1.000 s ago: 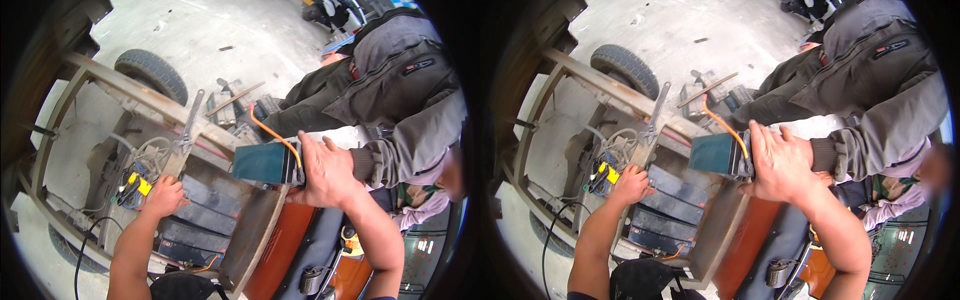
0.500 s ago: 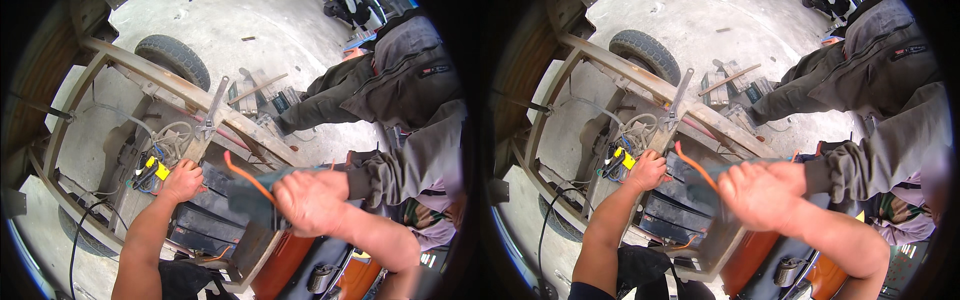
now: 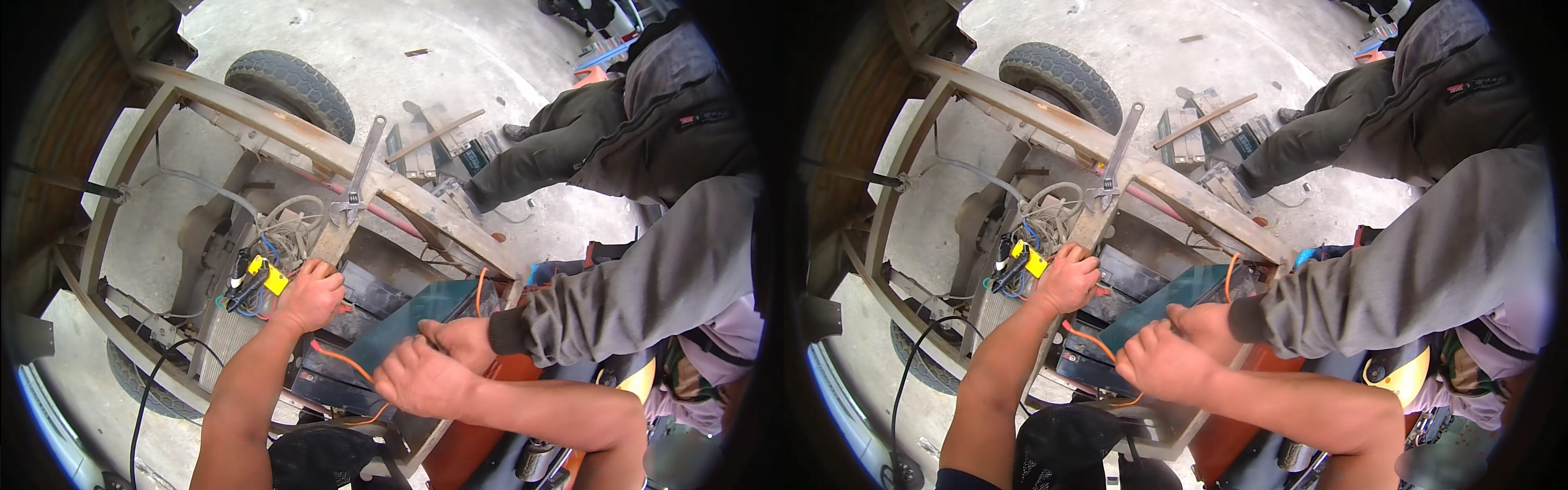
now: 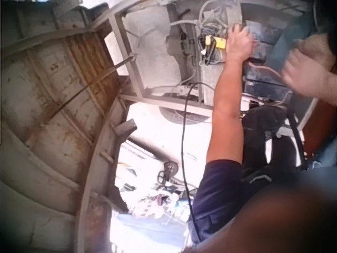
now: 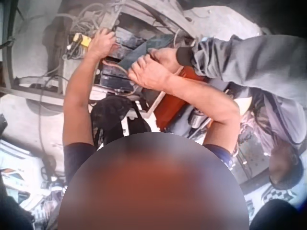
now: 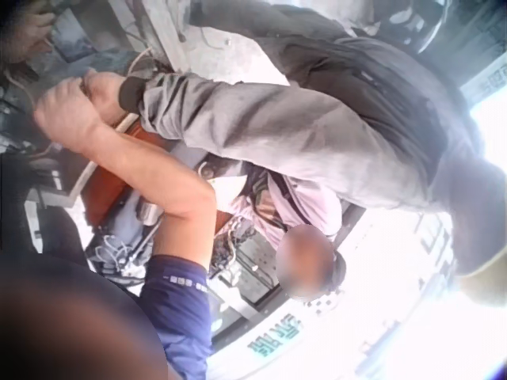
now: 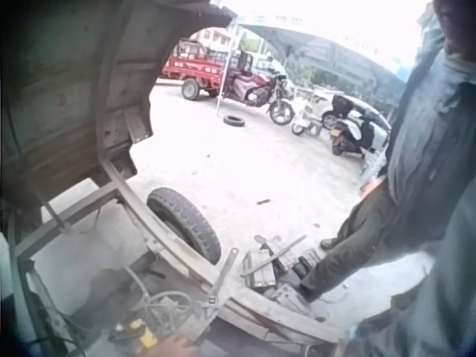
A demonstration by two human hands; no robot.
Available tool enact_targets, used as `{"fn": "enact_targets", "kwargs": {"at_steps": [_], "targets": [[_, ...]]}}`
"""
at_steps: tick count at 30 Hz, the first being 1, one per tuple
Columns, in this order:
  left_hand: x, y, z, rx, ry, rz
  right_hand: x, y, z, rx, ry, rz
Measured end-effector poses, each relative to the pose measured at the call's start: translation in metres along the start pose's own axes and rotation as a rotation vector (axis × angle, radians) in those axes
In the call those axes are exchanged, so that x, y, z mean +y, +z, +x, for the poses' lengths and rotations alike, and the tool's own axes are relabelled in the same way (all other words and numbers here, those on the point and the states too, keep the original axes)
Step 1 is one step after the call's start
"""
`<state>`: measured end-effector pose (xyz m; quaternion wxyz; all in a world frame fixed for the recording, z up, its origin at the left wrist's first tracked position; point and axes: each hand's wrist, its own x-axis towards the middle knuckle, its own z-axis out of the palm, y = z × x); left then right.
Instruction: The person places several rectangular batteries into a metal frame on a three-wheeled vehicle, aligns them, and connects wires between terminals. The person also wipes the battery tops with a cloth and uses a wrench to tighten connections.
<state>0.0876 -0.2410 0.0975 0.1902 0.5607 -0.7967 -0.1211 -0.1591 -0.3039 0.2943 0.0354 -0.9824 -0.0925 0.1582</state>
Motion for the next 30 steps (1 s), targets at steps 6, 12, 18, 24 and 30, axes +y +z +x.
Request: {"fn": "enact_targets", "kwargs": {"at_steps": [6, 12, 18, 24, 30], "targets": [[-0.001, 0.005, 0.000, 0.020, -0.012, 0.003, -0.033, 0.033, 0.005, -0.034, -0.033, -0.075], [0.000, 0.002, 0.002, 0.030, -0.012, 0.004, -0.068, 0.042, -0.007, 0.110, 0.233, 0.154], [0.001, 0.002, 0.001, 0.013, -0.011, 0.029, -0.118, 0.010, -0.025, 0.469, 1.313, 0.811], [0.002, 0.000, 0.002, -0.010, -0.013, 0.050, -0.064, 0.067, 0.040, 0.792, 2.136, 1.179], [0.003, -0.001, 0.003, 0.026, -0.008, 0.025, -0.053, 0.047, 0.035, 0.253, 2.185, 1.040]]}}
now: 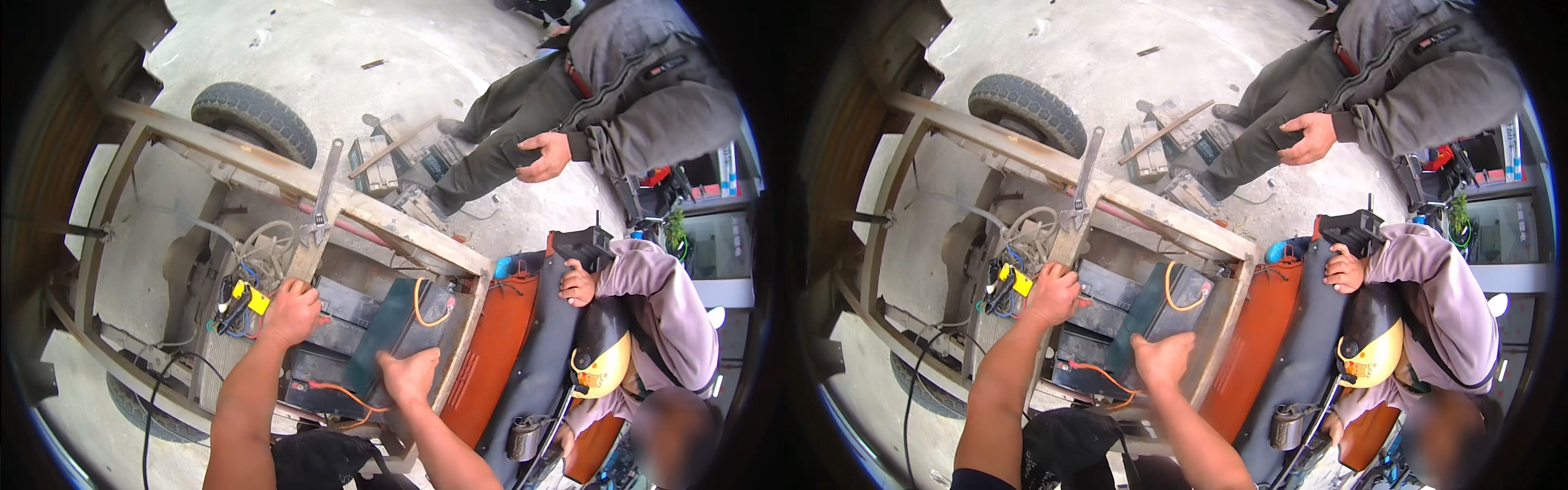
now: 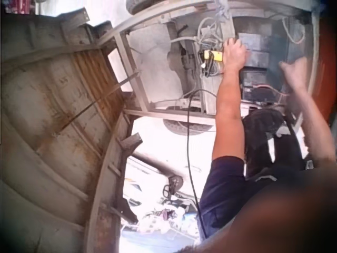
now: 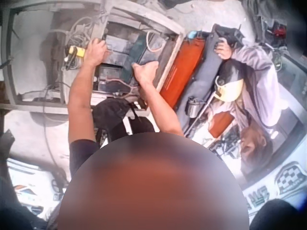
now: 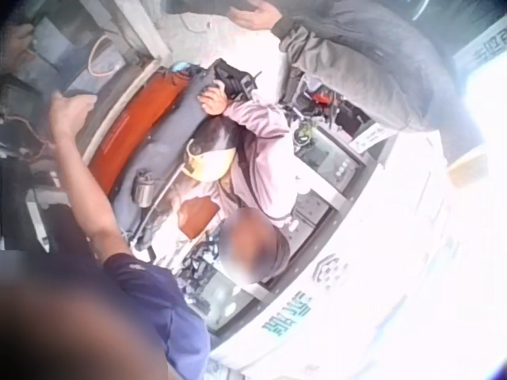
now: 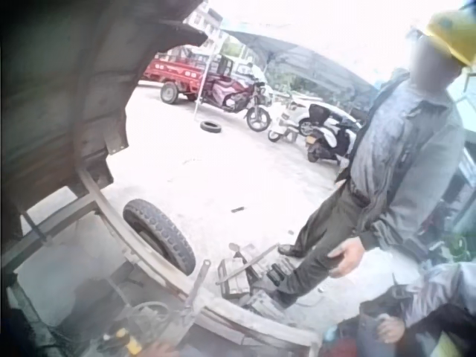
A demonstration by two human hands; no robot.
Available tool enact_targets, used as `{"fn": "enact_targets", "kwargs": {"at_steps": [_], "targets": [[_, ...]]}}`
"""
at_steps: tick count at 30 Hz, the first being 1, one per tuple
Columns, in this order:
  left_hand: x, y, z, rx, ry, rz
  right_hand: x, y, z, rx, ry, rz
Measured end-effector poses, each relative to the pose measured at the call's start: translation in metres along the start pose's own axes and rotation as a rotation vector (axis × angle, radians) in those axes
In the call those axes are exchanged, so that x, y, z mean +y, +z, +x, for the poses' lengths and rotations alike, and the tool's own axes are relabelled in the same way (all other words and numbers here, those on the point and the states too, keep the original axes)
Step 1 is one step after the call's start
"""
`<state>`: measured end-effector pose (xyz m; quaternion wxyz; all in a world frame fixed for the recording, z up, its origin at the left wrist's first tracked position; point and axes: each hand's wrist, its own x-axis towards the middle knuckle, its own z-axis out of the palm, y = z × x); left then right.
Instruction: The person places several rectangular batteries into a metal frame on a three-wheeled vehicle, aligns them, and connects wires between terminals. The person also wipes the battery tops with a cloth and uses a wrench to tighten connections.
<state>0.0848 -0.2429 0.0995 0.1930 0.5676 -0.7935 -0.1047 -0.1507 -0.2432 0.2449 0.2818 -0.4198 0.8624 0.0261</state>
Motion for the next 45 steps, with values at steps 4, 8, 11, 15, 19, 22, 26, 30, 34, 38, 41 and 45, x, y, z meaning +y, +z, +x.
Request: {"fn": "enact_targets", "kwargs": {"at_steps": [4, 8, 11, 15, 19, 22, 26, 30, 34, 38, 41, 45], "targets": [[-0.002, 0.003, -0.002, -0.014, -0.006, -0.063, 0.009, -0.027, 0.010, -0.160, -0.231, -0.140], [-0.001, 0.004, -0.002, -0.007, -0.007, -0.103, 0.022, -0.026, 0.018, -0.169, -0.474, -0.310], [0.001, 0.004, 0.001, 0.012, -0.006, -0.058, 0.028, -0.021, 0.023, -0.166, -0.501, -0.379], [0.003, 0.005, 0.003, -0.030, -0.026, -0.032, 0.025, -0.017, 0.028, -0.074, -0.577, -0.411], [0.002, 0.004, 0.001, -0.060, -0.020, -0.011, 0.014, -0.015, 0.033, -0.038, -0.612, -0.326], [0.002, 0.003, 0.002, -0.067, -0.009, 0.003, 0.006, -0.021, 0.039, -0.214, -0.505, -0.302], [0.001, -0.001, 0.003, -0.095, -0.011, 0.037, -0.008, -0.042, 0.048, -0.370, -0.469, -0.365], [0.001, -0.004, 0.002, -0.057, -0.017, 0.020, -0.030, -0.064, 0.062, -0.409, -0.441, -0.342], [0.002, -0.004, 0.002, -0.067, -0.032, -0.006, -0.051, -0.069, 0.077, -0.423, -0.597, -0.451], [0.000, -0.001, 0.001, -0.079, -0.039, -0.004, -0.061, -0.067, 0.089, -0.322, -0.879, -0.527], [0.000, 0.002, -0.001, -0.089, -0.033, 0.001, -0.076, -0.059, 0.103, -0.333, -0.991, -0.576], [-0.002, 0.003, -0.001, -0.064, -0.020, 0.006, -0.099, -0.049, 0.115, -0.360, -1.058, -0.656]]}}
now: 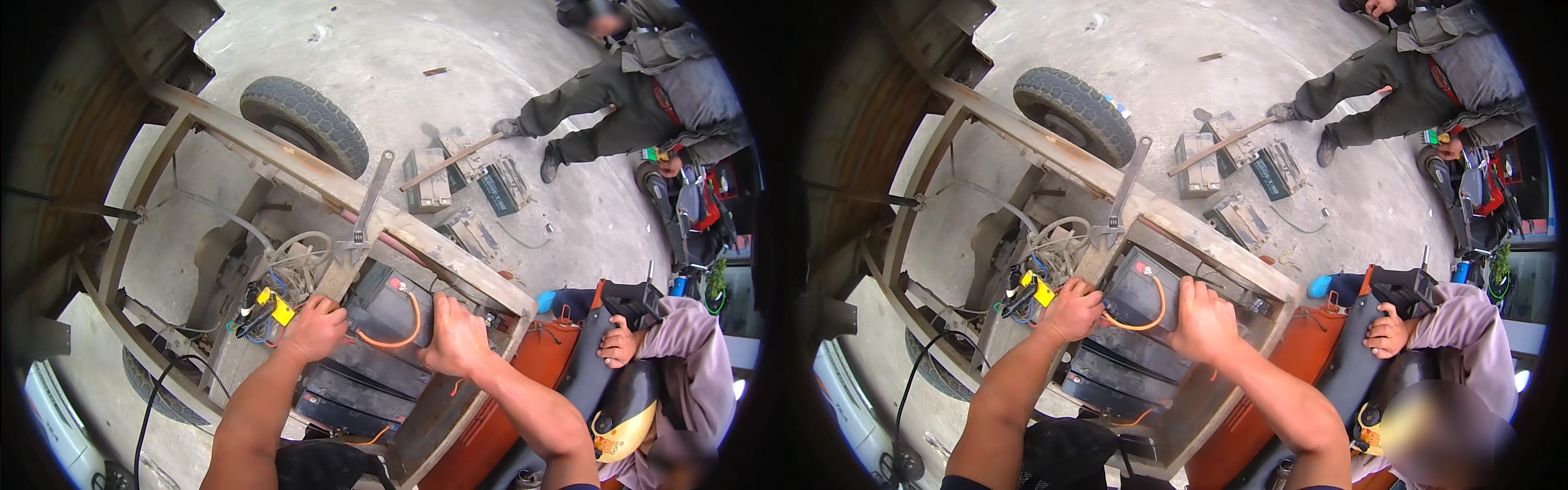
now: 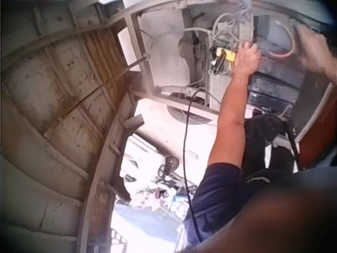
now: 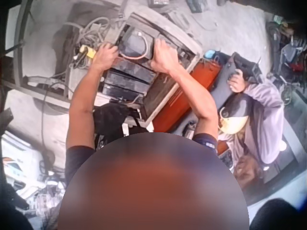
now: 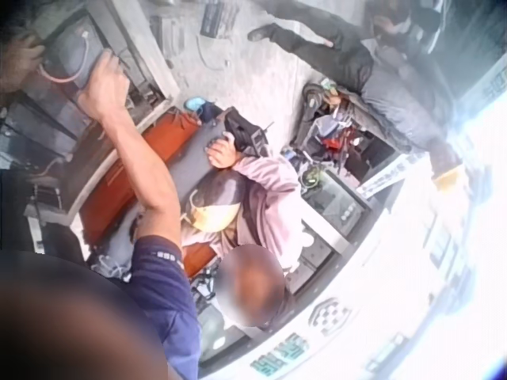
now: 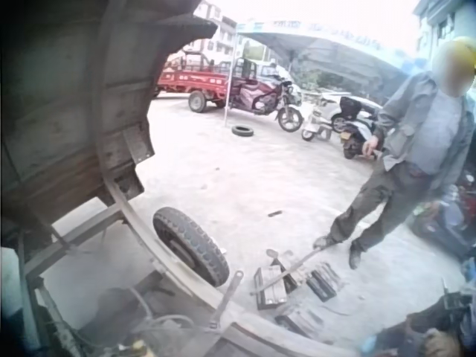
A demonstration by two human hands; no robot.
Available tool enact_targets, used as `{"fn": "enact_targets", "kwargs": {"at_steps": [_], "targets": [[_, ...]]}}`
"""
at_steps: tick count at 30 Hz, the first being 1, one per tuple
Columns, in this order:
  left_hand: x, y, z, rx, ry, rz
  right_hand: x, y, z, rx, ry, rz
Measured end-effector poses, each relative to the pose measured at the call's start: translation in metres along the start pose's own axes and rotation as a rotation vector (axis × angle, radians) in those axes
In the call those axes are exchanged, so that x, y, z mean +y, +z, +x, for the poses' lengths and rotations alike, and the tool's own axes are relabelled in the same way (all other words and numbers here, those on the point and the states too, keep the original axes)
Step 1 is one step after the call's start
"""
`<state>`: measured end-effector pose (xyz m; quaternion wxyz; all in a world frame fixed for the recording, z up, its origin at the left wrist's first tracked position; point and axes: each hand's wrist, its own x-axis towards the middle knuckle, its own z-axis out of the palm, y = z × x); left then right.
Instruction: The person places several rectangular batteries into a metal frame on a three-wheeled vehicle, aligns them, and connects wires between terminals. The person also wipes the battery tops with a cloth and uses a wrench to tighten connections.
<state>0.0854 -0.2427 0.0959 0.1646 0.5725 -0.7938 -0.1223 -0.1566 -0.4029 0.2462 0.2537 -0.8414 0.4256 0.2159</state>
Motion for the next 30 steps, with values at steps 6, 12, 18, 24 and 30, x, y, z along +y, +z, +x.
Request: {"fn": "enact_targets", "kwargs": {"at_steps": [6, 12, 18, 24, 30], "targets": [[0.001, -0.002, 0.001, -0.052, -0.013, 0.002, -0.002, -0.008, 0.021, 0.008, -0.080, -0.039], [0.000, 0.003, 0.000, -0.020, -0.025, -0.016, 0.008, 0.006, 0.031, 0.011, -0.145, -0.058], [0.002, -0.002, 0.003, -0.058, -0.033, 0.027, 0.018, 0.030, 0.042, 0.029, -0.123, 0.026], [0.002, -0.003, 0.006, -0.064, -0.007, 0.010, 0.033, 0.071, 0.070, 0.067, -0.164, 0.072], [0.002, 0.002, 0.004, -0.056, -0.020, 0.000, 0.044, 0.101, 0.083, 0.129, -0.192, 0.109]]}}
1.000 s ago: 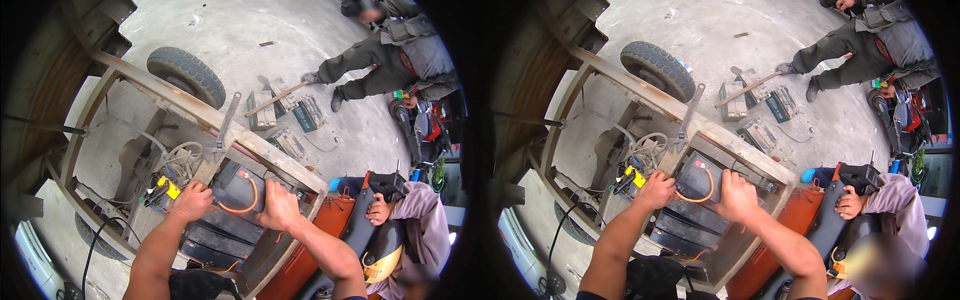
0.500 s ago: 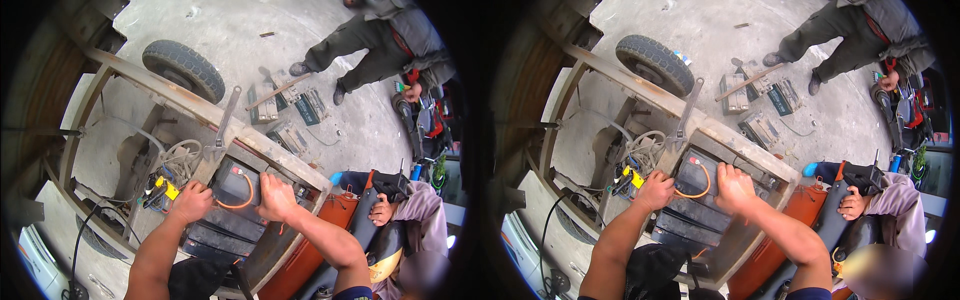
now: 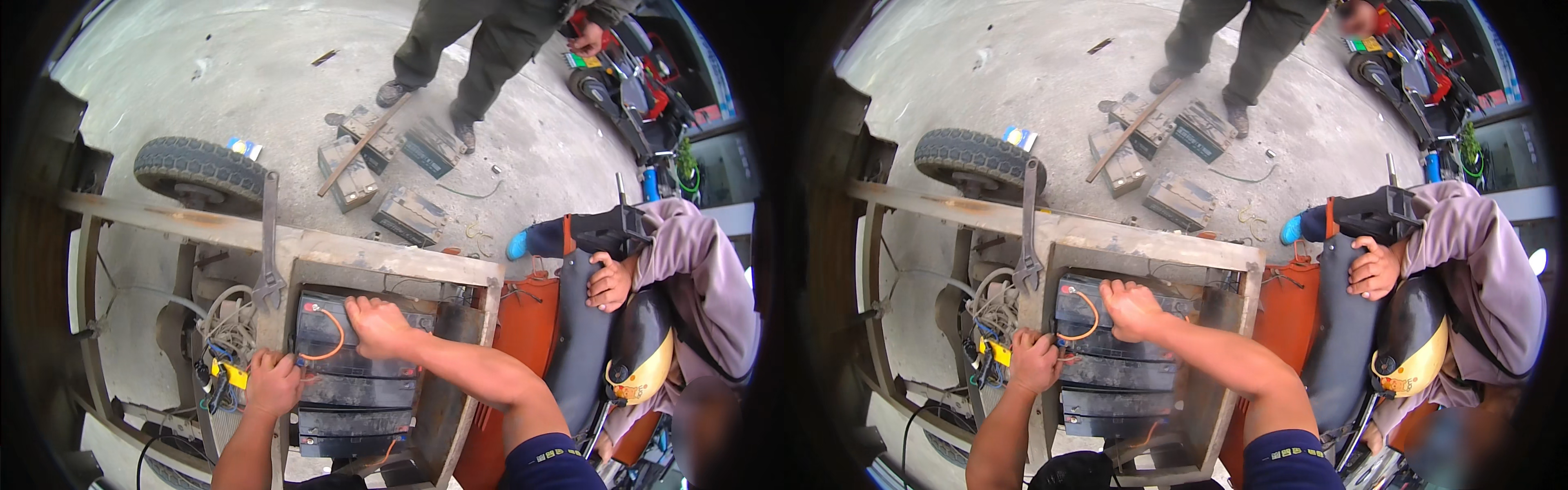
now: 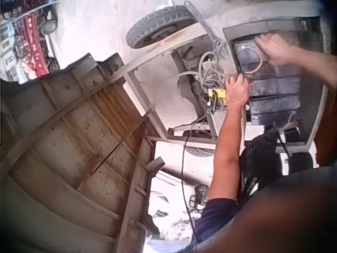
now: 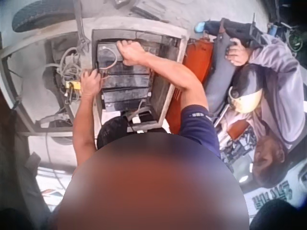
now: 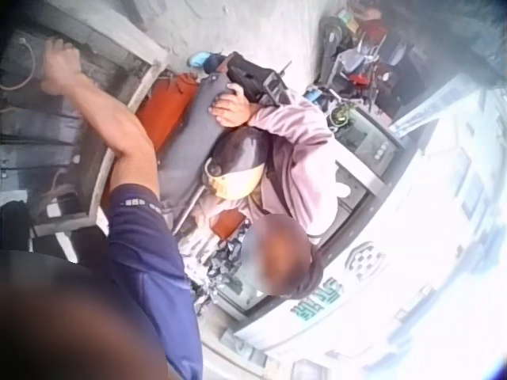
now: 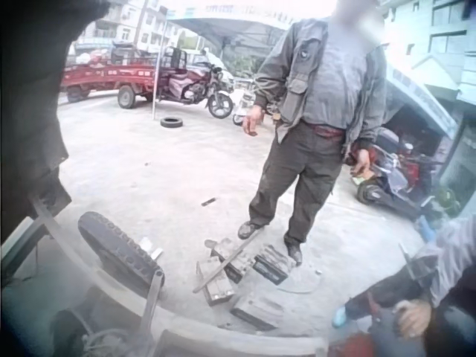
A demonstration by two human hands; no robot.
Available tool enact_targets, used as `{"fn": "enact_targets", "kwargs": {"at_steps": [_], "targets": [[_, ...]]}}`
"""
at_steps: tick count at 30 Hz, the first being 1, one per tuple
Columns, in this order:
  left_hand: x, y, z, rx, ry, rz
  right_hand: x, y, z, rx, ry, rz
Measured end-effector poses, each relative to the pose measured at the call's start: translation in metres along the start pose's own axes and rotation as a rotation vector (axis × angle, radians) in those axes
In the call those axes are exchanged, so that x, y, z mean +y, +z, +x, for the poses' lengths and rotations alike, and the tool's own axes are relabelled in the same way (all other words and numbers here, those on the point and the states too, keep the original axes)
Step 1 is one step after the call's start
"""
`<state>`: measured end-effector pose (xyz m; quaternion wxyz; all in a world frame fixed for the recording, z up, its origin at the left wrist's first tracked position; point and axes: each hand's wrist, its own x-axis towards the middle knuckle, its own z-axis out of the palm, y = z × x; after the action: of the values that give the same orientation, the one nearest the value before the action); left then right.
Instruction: The person places several rectangular batteries into a metal frame on a three-wheeled vehicle, aligns them, and connects wires between terminals. The person also wipes the battery tops with a cloth and uses a wrench to tighten connections.
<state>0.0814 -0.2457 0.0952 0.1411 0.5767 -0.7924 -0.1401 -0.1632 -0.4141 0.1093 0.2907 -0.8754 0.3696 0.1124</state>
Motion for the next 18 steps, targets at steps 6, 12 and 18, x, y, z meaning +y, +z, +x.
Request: {"fn": "enact_targets", "kwargs": {"at_steps": [6, 12, 18], "targets": [[0.003, -0.001, 0.003, 0.021, -0.003, 0.021, 0.009, 0.007, 0.002, 0.009, -0.030, 0.035], [0.004, -0.002, 0.006, 0.023, 0.015, 0.032, 0.018, 0.010, 0.005, -0.047, -0.033, 0.055], [0.005, -0.006, 0.006, 0.013, 0.027, 0.045, 0.019, 0.020, -0.012, 0.022, -0.018, 0.106]]}}
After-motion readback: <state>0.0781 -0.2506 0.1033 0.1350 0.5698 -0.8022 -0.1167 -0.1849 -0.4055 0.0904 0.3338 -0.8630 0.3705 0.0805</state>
